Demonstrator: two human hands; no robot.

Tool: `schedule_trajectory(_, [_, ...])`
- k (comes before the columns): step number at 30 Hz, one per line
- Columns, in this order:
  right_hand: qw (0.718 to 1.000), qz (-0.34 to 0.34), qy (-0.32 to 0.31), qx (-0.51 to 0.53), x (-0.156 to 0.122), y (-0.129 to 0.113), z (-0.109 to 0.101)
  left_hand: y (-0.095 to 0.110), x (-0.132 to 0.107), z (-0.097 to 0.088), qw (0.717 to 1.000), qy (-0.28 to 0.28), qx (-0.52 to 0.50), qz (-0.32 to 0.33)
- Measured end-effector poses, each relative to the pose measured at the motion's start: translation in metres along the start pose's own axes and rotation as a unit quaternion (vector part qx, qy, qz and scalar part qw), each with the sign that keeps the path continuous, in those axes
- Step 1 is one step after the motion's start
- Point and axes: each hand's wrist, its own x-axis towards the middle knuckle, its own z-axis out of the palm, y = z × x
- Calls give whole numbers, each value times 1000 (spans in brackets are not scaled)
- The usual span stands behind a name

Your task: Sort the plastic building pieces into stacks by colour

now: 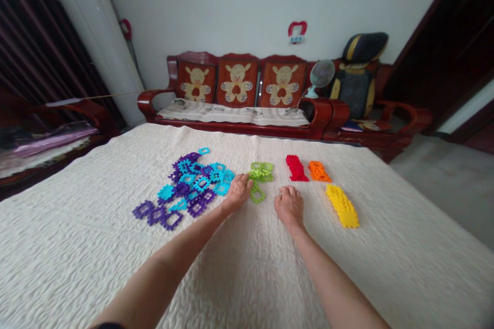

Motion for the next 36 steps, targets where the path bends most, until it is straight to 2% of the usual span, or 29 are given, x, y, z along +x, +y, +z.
schedule_trajectory(3, [1000, -1, 4, 0, 0, 0, 0, 4, 6, 10, 1000, 13, -1, -3])
schedule_trajectory(7, [1000, 1, 6, 3, 0, 0, 1, 12, 20, 19, 997, 13, -25, -67])
schedule_trajectory(11, [1000, -2, 7, 7, 1, 1, 2, 12, 36, 16, 989, 0, -94, -110])
schedule_trajectory(15, [1000, -5, 8, 10, 2, 3, 4, 1, 56, 13, 984, 33, -108, -140])
schedule_trajectory(18, [1000, -4, 9, 11, 2, 3, 6, -4, 74, 18, 984, 44, -96, -140])
schedule_trajectory(22, [1000, -1, 10, 15, 1, 3, 5, -3, 89, 27, 986, 25, -87, -138])
schedule_trajectory(26, [1000, 0, 11, 19, 1, 2, 4, 3, 91, 28, 983, -9, -140, -115])
schedule_trajectory(29, [1000, 0, 8, 19, 1, 2, 3, 8, 93, 26, 981, -10, -166, -99])
schedule_trajectory(36, [1000, 0, 5, 12, 0, 1, 2, 5, 101, 21, 979, -16, -144, -142])
